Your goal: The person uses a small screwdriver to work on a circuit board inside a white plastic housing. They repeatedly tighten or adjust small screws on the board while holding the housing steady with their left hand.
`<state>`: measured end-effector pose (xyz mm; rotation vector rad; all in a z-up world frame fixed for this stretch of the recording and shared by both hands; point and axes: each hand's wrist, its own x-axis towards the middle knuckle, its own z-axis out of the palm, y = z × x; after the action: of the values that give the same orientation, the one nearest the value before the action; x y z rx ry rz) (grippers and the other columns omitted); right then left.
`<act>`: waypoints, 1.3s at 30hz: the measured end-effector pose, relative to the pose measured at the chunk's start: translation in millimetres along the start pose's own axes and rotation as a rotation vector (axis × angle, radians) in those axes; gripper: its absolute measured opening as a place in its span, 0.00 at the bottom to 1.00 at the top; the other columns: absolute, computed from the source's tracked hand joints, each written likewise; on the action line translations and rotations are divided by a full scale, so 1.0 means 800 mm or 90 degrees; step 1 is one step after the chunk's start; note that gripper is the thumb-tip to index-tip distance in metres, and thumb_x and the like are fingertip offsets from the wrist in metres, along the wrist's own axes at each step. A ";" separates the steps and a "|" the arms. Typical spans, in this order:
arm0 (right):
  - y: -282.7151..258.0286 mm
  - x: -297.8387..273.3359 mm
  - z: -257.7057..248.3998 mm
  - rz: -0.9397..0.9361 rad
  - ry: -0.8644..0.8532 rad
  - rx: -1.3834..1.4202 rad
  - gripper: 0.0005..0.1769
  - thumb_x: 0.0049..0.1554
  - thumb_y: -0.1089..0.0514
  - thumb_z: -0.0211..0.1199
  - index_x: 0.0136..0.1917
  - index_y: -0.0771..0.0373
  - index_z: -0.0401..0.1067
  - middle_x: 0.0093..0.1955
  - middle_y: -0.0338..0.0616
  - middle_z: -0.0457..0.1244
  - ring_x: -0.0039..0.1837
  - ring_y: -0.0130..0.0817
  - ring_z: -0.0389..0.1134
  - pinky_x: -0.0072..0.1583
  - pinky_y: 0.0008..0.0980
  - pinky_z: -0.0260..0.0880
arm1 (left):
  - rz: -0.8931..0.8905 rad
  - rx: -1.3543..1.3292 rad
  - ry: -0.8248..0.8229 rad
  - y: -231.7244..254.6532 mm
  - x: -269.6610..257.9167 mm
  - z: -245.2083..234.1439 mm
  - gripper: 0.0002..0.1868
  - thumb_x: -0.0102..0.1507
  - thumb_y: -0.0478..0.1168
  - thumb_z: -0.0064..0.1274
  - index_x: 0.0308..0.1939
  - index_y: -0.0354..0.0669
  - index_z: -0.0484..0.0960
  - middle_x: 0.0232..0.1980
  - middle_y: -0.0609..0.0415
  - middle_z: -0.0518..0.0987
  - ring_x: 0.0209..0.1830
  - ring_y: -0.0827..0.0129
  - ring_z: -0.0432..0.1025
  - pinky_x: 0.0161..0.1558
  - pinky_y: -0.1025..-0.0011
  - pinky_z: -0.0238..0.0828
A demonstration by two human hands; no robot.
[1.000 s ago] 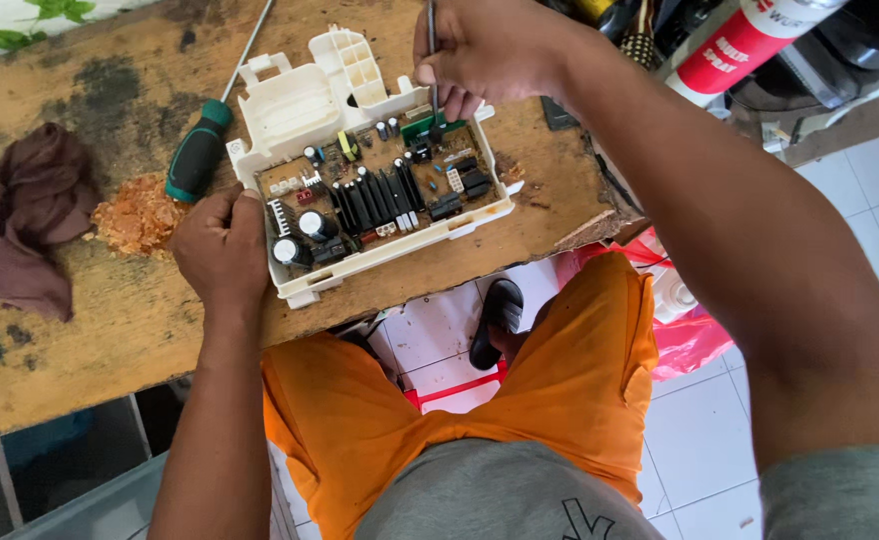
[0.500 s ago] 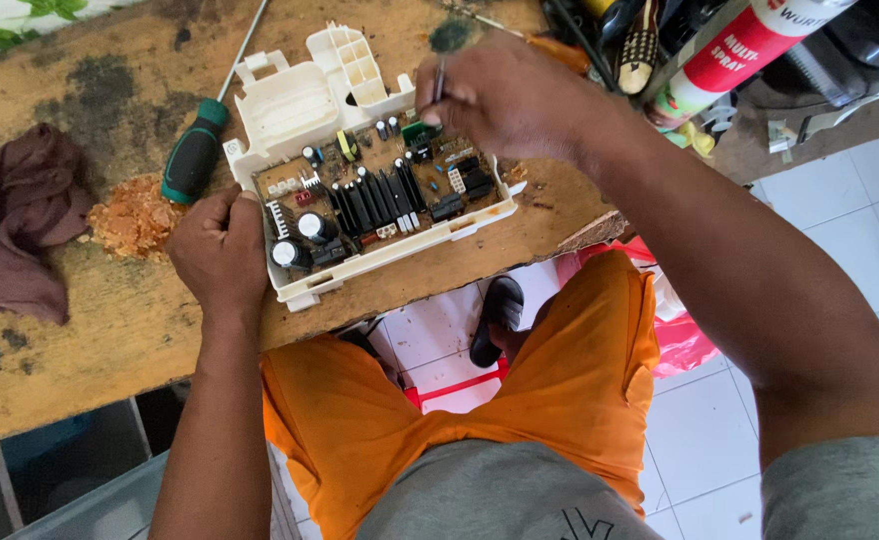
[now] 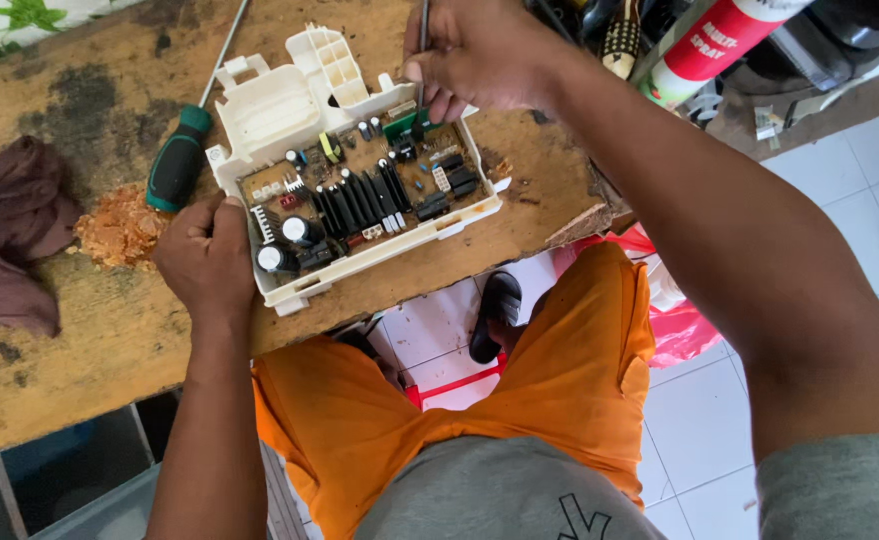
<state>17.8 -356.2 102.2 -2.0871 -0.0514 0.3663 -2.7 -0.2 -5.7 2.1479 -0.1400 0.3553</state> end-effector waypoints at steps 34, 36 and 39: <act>-0.033 -0.034 0.024 -0.293 0.132 -0.293 0.09 0.61 0.63 0.57 0.39 0.55 0.72 0.31 0.31 0.68 0.37 0.28 0.69 0.44 0.38 0.64 | 0.036 0.061 0.010 0.001 0.004 -0.001 0.16 0.69 0.41 0.52 0.26 0.46 0.70 0.29 0.63 0.58 0.34 0.80 0.57 0.34 0.67 0.55; -0.044 -0.047 0.031 -0.121 0.073 -0.257 0.07 0.68 0.58 0.57 0.51 0.56 0.76 0.42 0.44 0.67 0.45 0.35 0.71 0.49 0.34 0.75 | 0.008 -0.007 0.002 0.016 0.000 -0.003 0.26 0.71 0.39 0.54 0.23 0.53 0.56 0.26 0.62 0.48 0.31 0.75 0.44 0.35 0.64 0.38; -0.007 -0.034 0.031 -0.391 0.100 -0.284 0.10 0.65 0.67 0.62 0.40 0.66 0.75 0.49 0.38 0.71 0.37 0.35 0.68 0.38 0.41 0.66 | 0.011 0.009 -0.003 0.009 0.001 -0.002 0.27 0.72 0.41 0.54 0.23 0.53 0.56 0.26 0.62 0.48 0.31 0.75 0.44 0.35 0.62 0.37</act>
<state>-14.3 -337.6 101.5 -2.3917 -0.7175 -0.2029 -3.8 -2.7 1.4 2.1624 -0.1591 0.3630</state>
